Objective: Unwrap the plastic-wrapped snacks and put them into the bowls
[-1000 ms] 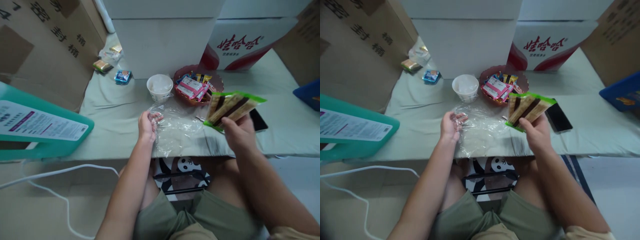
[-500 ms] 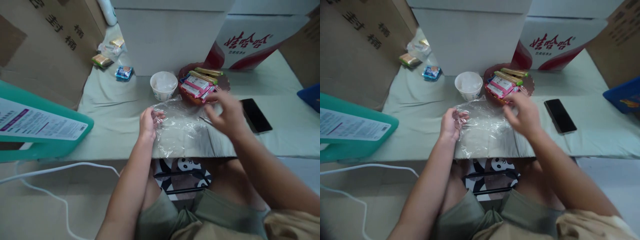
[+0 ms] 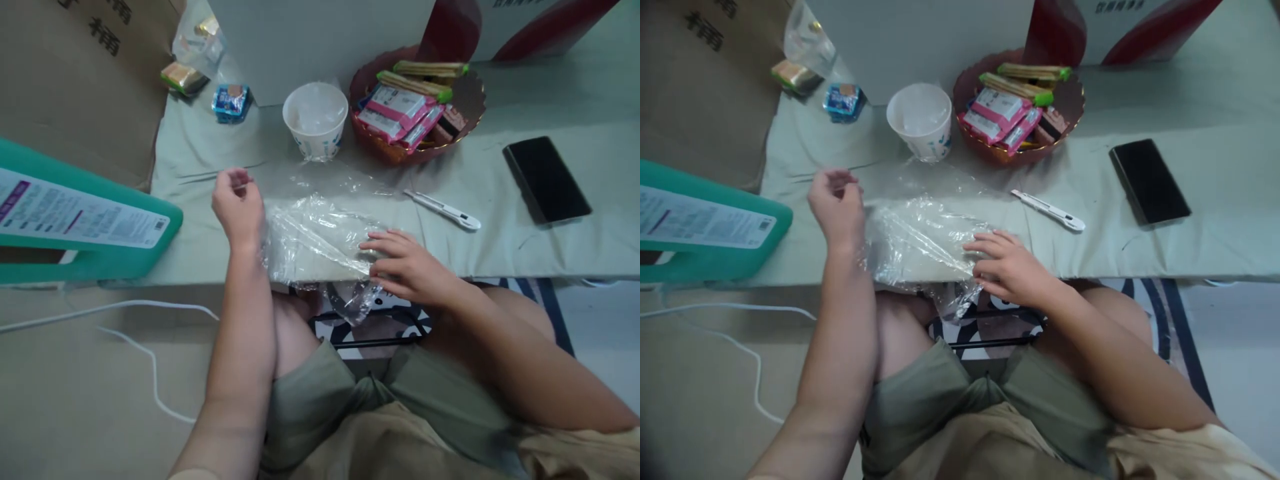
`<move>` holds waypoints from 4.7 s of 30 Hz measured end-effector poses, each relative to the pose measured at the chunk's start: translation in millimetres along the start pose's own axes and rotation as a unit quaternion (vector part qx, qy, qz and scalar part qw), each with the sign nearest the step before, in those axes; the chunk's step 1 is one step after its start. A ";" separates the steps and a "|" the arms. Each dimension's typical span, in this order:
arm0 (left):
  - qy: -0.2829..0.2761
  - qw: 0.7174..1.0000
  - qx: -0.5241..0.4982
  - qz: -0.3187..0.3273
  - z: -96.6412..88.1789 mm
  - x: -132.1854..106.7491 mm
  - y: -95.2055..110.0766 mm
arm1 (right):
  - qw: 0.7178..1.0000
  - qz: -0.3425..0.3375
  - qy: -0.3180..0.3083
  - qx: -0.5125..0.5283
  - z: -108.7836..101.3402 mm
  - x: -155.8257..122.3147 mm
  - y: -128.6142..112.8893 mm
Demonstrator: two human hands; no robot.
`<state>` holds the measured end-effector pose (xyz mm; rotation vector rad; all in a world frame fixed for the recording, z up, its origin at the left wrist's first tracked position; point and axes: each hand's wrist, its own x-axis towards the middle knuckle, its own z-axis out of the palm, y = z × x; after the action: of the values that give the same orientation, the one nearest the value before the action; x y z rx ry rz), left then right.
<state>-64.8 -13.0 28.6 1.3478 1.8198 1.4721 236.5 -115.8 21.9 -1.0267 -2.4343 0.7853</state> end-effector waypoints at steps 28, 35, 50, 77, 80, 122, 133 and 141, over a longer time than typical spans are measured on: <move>-0.227 0.965 -0.127 0.033 -13.5 -56.6 13.2 | 0.895 0.265 0.315 0.171 -23.2 -1.1 38.3; -0.142 0.982 -0.106 -0.064 -11.3 -42.3 -0.2 | 0.970 0.094 0.203 0.092 -19.7 1.6 24.8; -0.153 0.982 0.091 -0.067 -7.4 -27.8 -7.3 | 0.847 0.380 0.333 0.167 -18.4 25.7 36.0; -0.447 0.828 -0.327 -0.092 -17.8 -19.3 8.4 | 0.973 0.061 -0.179 0.131 -42.0 121.2 -0.4; -0.337 0.841 -0.409 -0.111 -17.6 -14.7 11.2 | 0.955 0.125 -0.158 0.219 -36.1 110.5 -18.1; -0.347 0.901 -0.240 -0.103 30.7 -42.8 16.1 | 0.882 0.189 0.168 0.398 -3.7 49.9 31.9; -0.443 0.860 -0.173 -0.187 31.2 -42.0 24.3 | 0.855 0.272 0.246 0.367 -10.1 56.6 23.5; -0.418 0.848 -0.252 -0.205 27.3 -31.4 22.0 | 0.849 0.191 0.199 0.450 -28.0 48.9 11.2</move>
<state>-20.4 -28.0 32.2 0.9958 0.9653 0.8240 225.1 -63.5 42.7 -1.1042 -1.2450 1.4645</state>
